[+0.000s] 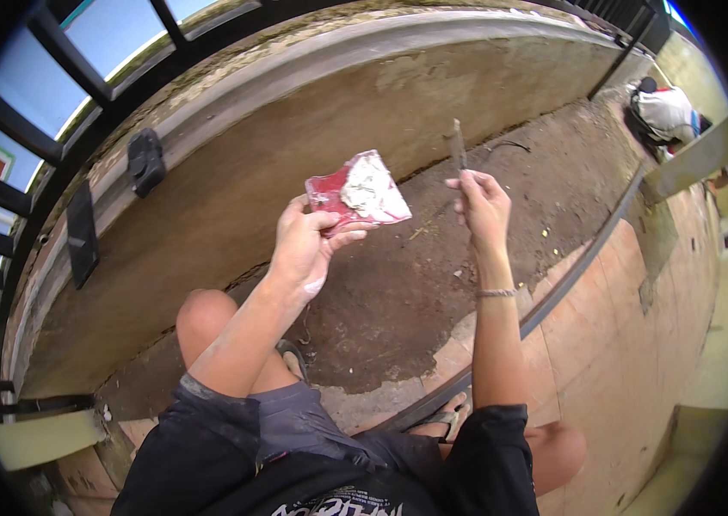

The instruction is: The person scoops white compound from a small container and applies it into a crack along a low wall using a putty knife. The person repeatedly scoops and smooths the material into the gap while crouching on a tiled floor.

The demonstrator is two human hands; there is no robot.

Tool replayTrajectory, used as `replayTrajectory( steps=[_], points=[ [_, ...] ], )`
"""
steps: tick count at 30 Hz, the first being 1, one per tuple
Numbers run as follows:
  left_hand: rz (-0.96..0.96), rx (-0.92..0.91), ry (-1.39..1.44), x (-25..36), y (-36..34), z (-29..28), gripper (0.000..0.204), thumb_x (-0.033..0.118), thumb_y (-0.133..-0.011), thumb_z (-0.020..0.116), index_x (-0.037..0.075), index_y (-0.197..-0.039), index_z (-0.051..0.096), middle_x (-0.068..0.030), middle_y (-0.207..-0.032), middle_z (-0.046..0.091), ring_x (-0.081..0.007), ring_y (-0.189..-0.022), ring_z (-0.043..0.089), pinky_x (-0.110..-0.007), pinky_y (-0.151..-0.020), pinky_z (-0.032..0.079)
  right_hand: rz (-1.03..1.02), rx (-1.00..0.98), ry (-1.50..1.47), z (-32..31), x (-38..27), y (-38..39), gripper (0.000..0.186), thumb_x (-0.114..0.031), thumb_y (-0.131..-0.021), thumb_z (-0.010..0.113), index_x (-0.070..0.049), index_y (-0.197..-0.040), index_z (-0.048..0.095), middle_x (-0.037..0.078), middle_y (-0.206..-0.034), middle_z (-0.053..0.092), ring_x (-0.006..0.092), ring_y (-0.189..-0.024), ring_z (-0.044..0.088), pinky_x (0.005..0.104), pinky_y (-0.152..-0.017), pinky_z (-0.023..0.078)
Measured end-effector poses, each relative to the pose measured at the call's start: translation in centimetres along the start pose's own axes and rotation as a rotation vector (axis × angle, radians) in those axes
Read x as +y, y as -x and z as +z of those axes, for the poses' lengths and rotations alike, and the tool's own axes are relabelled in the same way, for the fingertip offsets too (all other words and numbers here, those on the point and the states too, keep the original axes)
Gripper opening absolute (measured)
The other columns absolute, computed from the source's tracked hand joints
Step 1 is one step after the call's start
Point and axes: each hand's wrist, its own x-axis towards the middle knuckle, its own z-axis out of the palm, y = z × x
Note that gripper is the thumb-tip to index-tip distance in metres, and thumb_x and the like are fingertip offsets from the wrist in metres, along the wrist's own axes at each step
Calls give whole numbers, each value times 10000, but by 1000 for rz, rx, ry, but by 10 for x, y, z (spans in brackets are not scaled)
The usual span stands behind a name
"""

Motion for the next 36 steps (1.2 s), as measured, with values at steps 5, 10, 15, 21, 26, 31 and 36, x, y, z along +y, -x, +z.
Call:
replayTrajectory(
  steps=[5,10,15,21,26,31,36],
  points=[
    [-22,-40,-46,15,13,-16,431,-89,-915,423,-151,-1339,372,-330,-1208,638,-405,-954,753,-380,-743,679,-85,41,147,47,9,-34,198,-190,-1021,670,-2,-1080,657,57,-863,734,50,-576,532,209,-459,393],
    [-27,-31,-21,18,12,-24,499,-77,-896,433,-117,-1376,305,-322,-1204,630,-408,-931,752,-409,-734,682,-244,50,342,82,22,-29,197,-196,-1003,686,-2,-1037,687,55,-775,726,56,-574,552,228,-461,391],
    [-7,-11,2,25,17,-27,508,-78,-894,436,-124,-1383,306,-321,-1209,630,-413,-935,751,-412,-736,675,-167,90,241,84,29,-20,207,-182,-998,682,23,-1020,683,65,-788,729,69,-573,562,247,-499,418],
    [6,15,-33,32,20,-30,482,-81,-905,442,-142,-1375,355,-312,-1233,633,-398,-955,754,-380,-726,665,-140,214,273,84,41,-21,207,-165,-996,665,32,-1049,704,75,-805,751,88,-629,610,267,-584,469],
    [-13,40,-82,36,26,-28,481,-76,-913,453,-158,-1380,372,-305,-1260,625,-375,-961,754,-350,-718,652,-100,289,141,87,48,-29,253,-162,-1016,625,14,-1183,698,57,-794,733,68,-541,540,257,-492,417],
    [-24,18,-84,42,30,-30,486,-70,-913,465,-155,-1384,383,-292,-1251,637,-362,-976,751,-344,-721,644,-84,294,149,119,47,-36,287,-149,-1003,608,40,-1199,698,120,-807,754,169,-720,683,340,-681,512],
    [-23,-32,-63,47,34,-32,469,-63,-916,475,-145,-1374,412,-272,-1248,647,-347,-976,752,-338,-718,637,-175,423,142,176,46,-36,261,-116,-991,601,80,-1138,694,248,-917,755,340,-871,751,403,-784,546]
  ],
)
